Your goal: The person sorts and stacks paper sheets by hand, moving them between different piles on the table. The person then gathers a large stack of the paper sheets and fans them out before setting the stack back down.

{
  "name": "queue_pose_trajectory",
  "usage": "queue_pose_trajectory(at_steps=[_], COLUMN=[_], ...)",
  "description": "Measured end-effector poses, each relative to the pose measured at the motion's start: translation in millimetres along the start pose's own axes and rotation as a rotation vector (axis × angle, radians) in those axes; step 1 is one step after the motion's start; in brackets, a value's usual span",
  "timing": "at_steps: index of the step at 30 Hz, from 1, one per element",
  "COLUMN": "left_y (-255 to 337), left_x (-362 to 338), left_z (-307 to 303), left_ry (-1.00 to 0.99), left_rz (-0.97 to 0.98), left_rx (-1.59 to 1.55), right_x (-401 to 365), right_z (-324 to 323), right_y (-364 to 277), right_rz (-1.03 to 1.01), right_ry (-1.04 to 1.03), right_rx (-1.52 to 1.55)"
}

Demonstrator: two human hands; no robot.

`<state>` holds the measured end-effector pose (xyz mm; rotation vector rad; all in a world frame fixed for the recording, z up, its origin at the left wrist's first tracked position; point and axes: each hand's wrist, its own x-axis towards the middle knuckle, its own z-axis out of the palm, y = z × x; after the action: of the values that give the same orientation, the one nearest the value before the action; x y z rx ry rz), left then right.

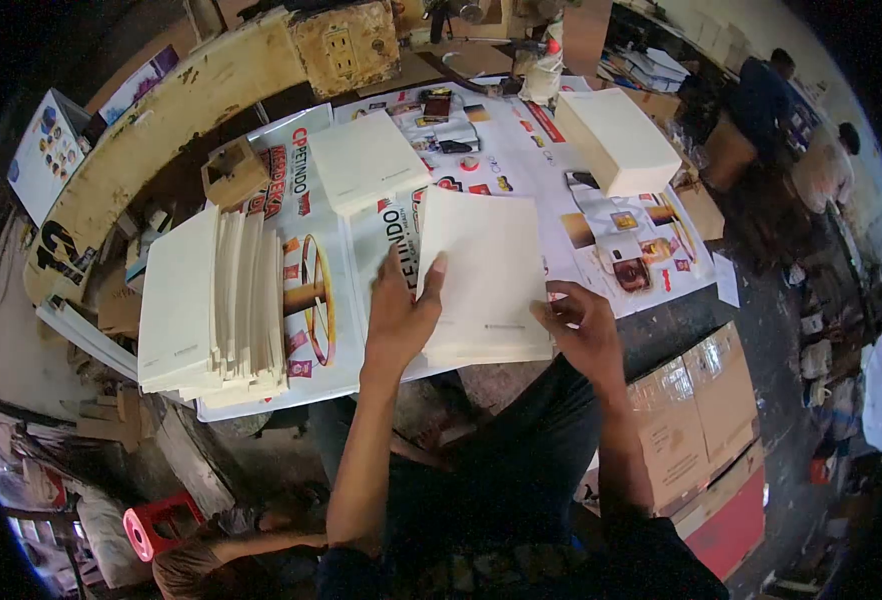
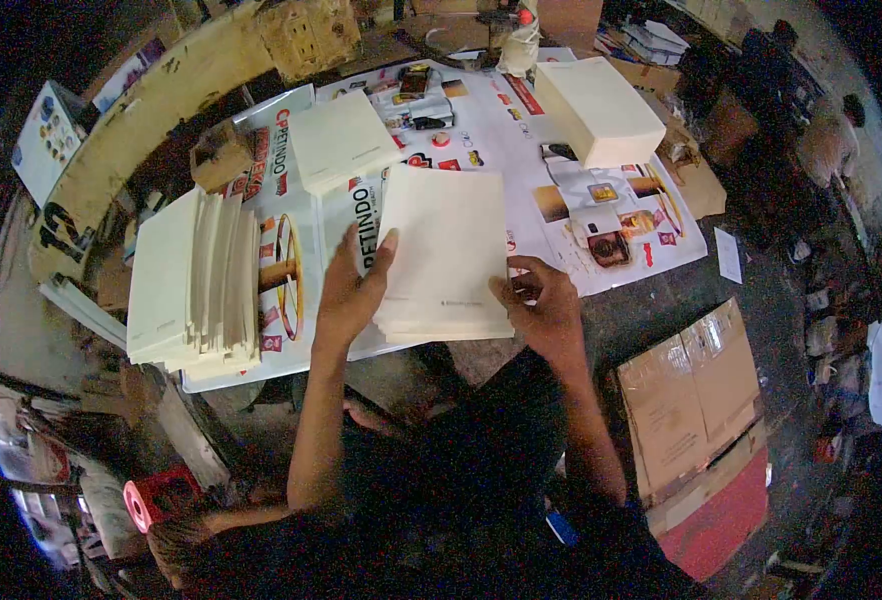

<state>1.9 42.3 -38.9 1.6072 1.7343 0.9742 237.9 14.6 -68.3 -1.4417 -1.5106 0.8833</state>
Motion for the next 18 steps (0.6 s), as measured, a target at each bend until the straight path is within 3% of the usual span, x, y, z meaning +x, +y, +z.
queue_pose_trajectory(at_steps=[2,4,5,7,9,10,12,16,18], left_y=[-8,-24,-35,-39,-35,-37,-38,-13,-14], left_x=[-5,-10,-6,-8,-20,-25,-33,-88,-114], left_z=[6,16,24,34,44,43,40,15,9], left_ry=[-0.104,-0.224,-0.253,-0.286,-0.182,-0.178,-0.198,-0.189,-0.153], left_rz=[-0.025,-0.061,-0.051,-0.035,0.128,0.123,0.047,0.006,-0.111], left_rx=[-0.175,-0.342,-0.432,-0.529,-0.312,-0.316,-0.360,-0.324,-0.623], right_x=[-3,-9,-9,-16,-25,-31,-40,-80,-97], right_z=[3,7,9,29,40,36,26,18,13], right_y=[0,14,14,23,16,8,-5,-2,2], right_rz=[0.016,-0.160,0.079,0.058,0.089,0.089,0.107,0.086,0.363], right_ry=[0.030,0.325,0.200,0.201,0.184,0.178,0.108,0.075,0.196], right_rx=[-0.114,-0.284,0.013,0.067,0.072,0.068,0.339,0.192,0.387])
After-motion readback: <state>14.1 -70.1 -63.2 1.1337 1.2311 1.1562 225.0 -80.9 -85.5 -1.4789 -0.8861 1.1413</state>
